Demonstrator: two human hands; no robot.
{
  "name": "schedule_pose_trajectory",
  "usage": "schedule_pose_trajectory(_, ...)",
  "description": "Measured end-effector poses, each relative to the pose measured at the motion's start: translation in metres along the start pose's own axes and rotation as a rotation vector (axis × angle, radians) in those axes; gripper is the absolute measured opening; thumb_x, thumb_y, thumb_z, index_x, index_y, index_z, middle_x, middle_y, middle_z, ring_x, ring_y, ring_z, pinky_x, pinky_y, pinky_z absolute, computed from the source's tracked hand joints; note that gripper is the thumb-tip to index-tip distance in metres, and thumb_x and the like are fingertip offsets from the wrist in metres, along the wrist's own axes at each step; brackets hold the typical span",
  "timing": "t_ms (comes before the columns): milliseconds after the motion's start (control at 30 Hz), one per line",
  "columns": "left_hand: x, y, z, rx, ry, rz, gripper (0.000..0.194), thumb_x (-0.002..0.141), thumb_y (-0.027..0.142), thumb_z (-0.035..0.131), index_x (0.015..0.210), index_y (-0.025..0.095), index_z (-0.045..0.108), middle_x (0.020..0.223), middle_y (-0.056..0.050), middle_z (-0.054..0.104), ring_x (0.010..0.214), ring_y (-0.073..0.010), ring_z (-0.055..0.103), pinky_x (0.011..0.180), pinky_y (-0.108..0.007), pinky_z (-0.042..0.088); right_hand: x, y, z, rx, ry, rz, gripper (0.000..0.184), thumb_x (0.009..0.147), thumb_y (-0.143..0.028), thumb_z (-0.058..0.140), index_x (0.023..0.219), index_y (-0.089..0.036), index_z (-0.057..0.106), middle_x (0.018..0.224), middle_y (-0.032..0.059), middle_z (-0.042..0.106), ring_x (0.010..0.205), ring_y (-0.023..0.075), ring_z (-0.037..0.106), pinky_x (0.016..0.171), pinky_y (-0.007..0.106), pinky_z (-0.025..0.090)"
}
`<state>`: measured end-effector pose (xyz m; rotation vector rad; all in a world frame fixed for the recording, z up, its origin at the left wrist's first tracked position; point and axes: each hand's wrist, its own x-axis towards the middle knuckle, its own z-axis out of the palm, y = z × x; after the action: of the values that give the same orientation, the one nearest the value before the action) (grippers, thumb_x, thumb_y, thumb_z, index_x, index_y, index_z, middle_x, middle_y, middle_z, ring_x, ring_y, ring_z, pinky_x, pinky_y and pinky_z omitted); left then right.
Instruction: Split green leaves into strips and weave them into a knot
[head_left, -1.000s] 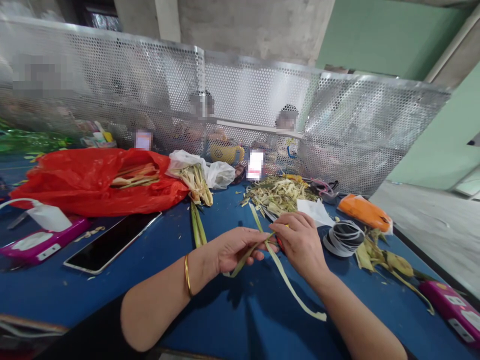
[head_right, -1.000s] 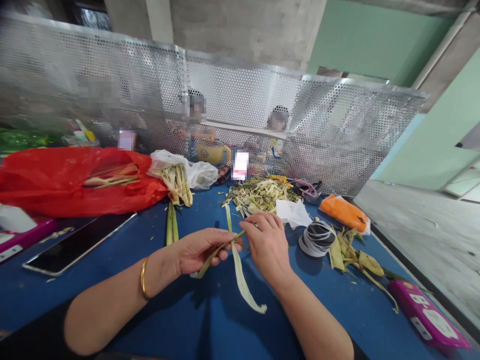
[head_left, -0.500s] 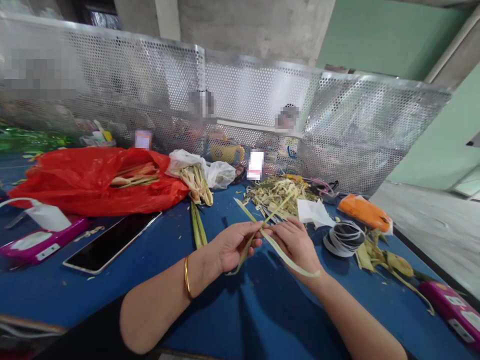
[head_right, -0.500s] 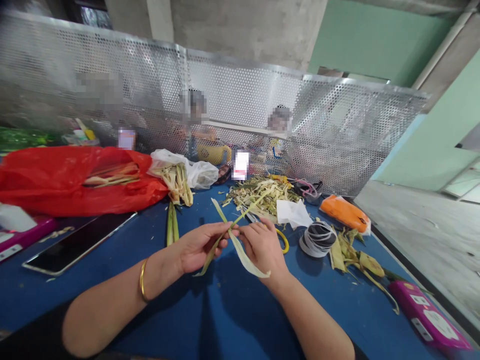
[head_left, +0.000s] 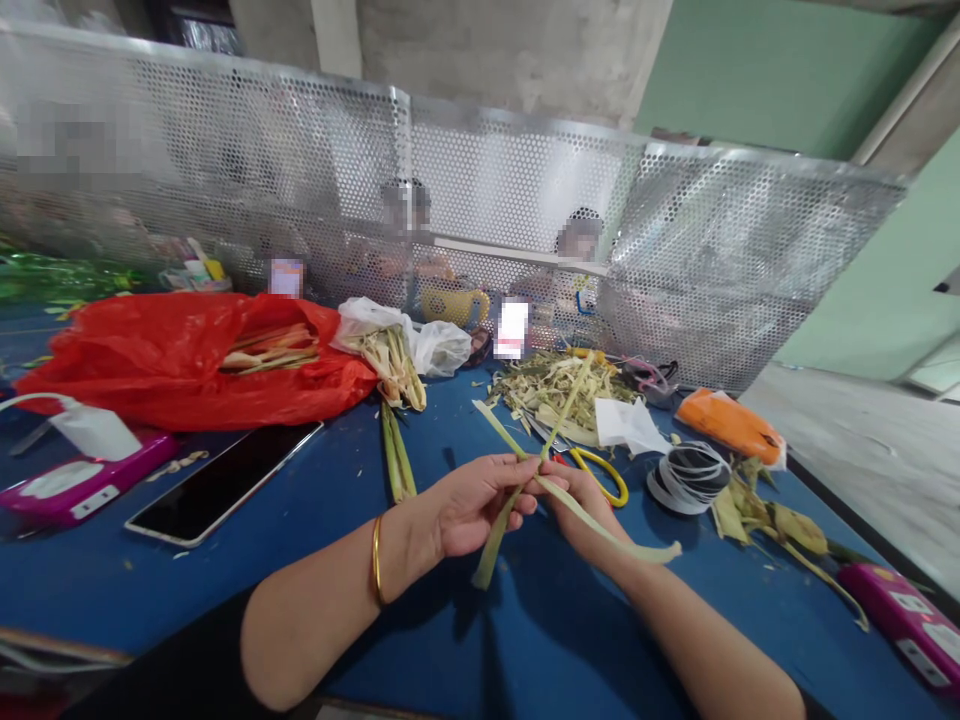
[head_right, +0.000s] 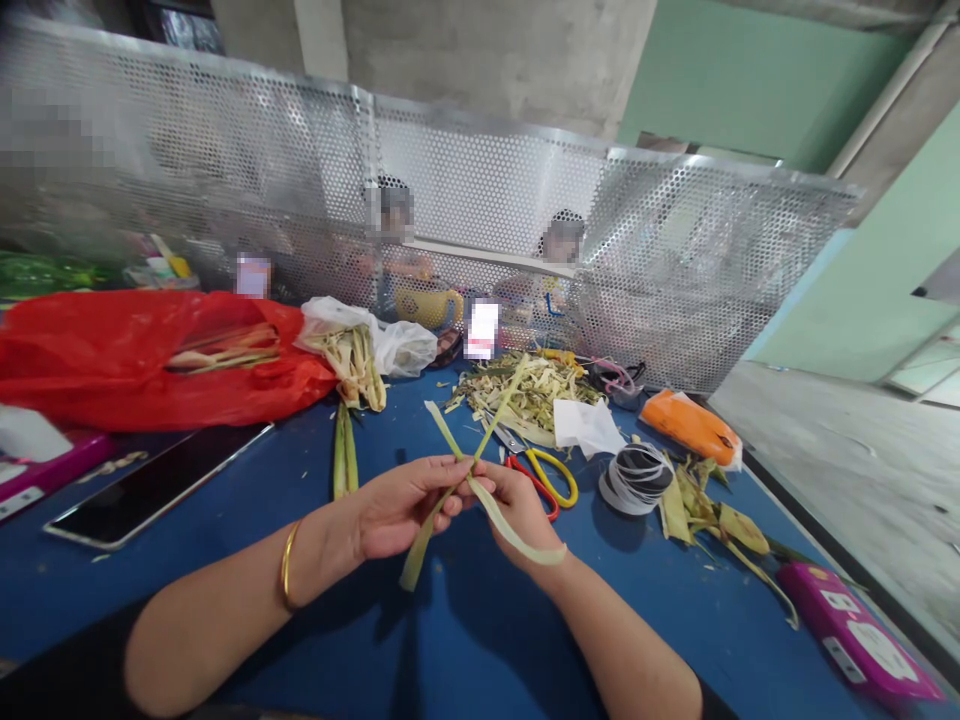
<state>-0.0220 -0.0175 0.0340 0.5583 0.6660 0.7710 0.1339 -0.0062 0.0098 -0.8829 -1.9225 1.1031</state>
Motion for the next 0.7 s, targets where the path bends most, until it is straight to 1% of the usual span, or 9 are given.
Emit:
schedule_pose_trajectory(100, 0.001, -0.002, 0.001, 0.022, 0.025, 0.03, 0.008, 0.083, 0.018, 0.06, 0.081, 0.011, 0.063, 0.059, 0.001, 0.06, 0.044, -0.0041, 0.052, 0.041, -0.013, 0.04, 0.0, 0.007, 0.003, 0.076, -0.012, 0.012, 0.045, 0.09, -0.052, 0.043, 0.069, -0.017, 0.061, 0.067, 0.0028, 0.057, 0.061, 0.0137, 0.048, 0.06, 0.026, 0.041)
schedule_pose_trajectory(167, 0.002, -0.003, 0.001, 0.056, 0.045, 0.065, 0.01, 0.084, 0.017, 0.059, 0.082, 0.01, 0.065, 0.062, -0.002, 0.064, 0.044, -0.0047, 0.054, 0.041, -0.014, 0.041, 0.0, 0.012, 0.003, 0.027, 0.005, -0.011, 0.041, 0.091, -0.048, 0.042, 0.074, -0.017, 0.062, 0.069, 0.0034, 0.058, 0.062, 0.0145, 0.051, 0.06, 0.026, 0.042)
schedule_pose_trajectory(300, 0.003, -0.003, 0.002, 0.083, 0.141, 0.154, 0.012, 0.084, 0.017, 0.06, 0.086, 0.008, 0.066, 0.077, -0.009, 0.071, 0.046, -0.006, 0.058, 0.041, -0.014, 0.043, -0.001, 0.006, -0.004, -0.414, 0.157, -0.178, 0.019, 0.088, -0.032, 0.05, 0.092, -0.02, 0.064, 0.09, 0.0071, 0.064, 0.084, 0.0204, 0.057, 0.076, 0.031, 0.044)
schedule_pose_trajectory(367, 0.003, -0.002, 0.002, 0.082, 0.188, 0.172, 0.011, 0.083, 0.017, 0.06, 0.084, 0.007, 0.066, 0.077, -0.01, 0.071, 0.045, -0.006, 0.057, 0.039, -0.014, 0.042, -0.001, -0.001, -0.008, -0.565, 0.187, -0.248, 0.017, 0.086, -0.027, 0.052, 0.097, -0.022, 0.064, 0.098, 0.0086, 0.064, 0.092, 0.0223, 0.057, 0.082, 0.034, 0.043)
schedule_pose_trajectory(400, 0.003, -0.002, 0.002, 0.081, 0.209, 0.179, 0.01, 0.083, 0.016, 0.061, 0.083, 0.007, 0.066, 0.076, -0.01, 0.071, 0.044, -0.0059, 0.057, 0.039, -0.014, 0.041, -0.001, -0.004, -0.01, -0.583, 0.187, -0.261, 0.018, 0.086, -0.026, 0.052, 0.098, -0.022, 0.064, 0.099, 0.009, 0.065, 0.093, 0.0224, 0.057, 0.083, 0.035, 0.043)
schedule_pose_trajectory(467, 0.004, -0.002, 0.002, 0.086, 0.245, 0.196, 0.01, 0.083, 0.016, 0.061, 0.082, 0.008, 0.066, 0.072, -0.009, 0.07, 0.044, -0.0066, 0.058, 0.039, -0.014, 0.042, 0.0, -0.007, -0.012, -0.522, 0.177, -0.233, 0.018, 0.087, -0.027, 0.052, 0.098, -0.022, 0.065, 0.098, 0.0087, 0.065, 0.092, 0.0219, 0.058, 0.082, 0.034, 0.044)
schedule_pose_trajectory(533, 0.004, -0.002, 0.001, 0.102, 0.264, 0.203, 0.011, 0.083, 0.018, 0.061, 0.084, 0.008, 0.066, 0.07, -0.008, 0.069, 0.046, -0.0077, 0.06, 0.04, -0.015, 0.043, 0.002, -0.008, -0.014, -0.364, 0.187, -0.152, 0.017, 0.086, -0.029, 0.053, 0.095, -0.022, 0.066, 0.094, 0.0074, 0.066, 0.089, 0.0211, 0.059, 0.08, 0.033, 0.045)
schedule_pose_trajectory(600, 0.004, -0.001, 0.001, 0.13, 0.246, 0.186, 0.018, 0.084, 0.024, 0.059, 0.086, 0.007, 0.066, 0.075, -0.01, 0.07, 0.048, -0.0087, 0.061, 0.041, -0.015, 0.044, 0.003, -0.009, -0.015, -0.153, 0.228, -0.037, 0.017, 0.084, -0.032, 0.055, 0.09, -0.021, 0.067, 0.089, 0.0053, 0.066, 0.085, 0.0199, 0.059, 0.079, 0.032, 0.045)
schedule_pose_trajectory(700, 0.003, -0.001, 0.001, 0.183, 0.177, 0.144, 0.031, 0.088, 0.035, 0.053, 0.087, 0.006, 0.067, 0.087, -0.015, 0.071, 0.051, -0.0095, 0.063, 0.042, -0.016, 0.045, 0.004, -0.011, -0.016, 0.135, 0.286, 0.142, 0.021, 0.081, -0.037, 0.059, 0.088, -0.019, 0.068, 0.078, 0.0016, 0.064, 0.074, 0.0161, 0.056, 0.073, 0.028, 0.043)
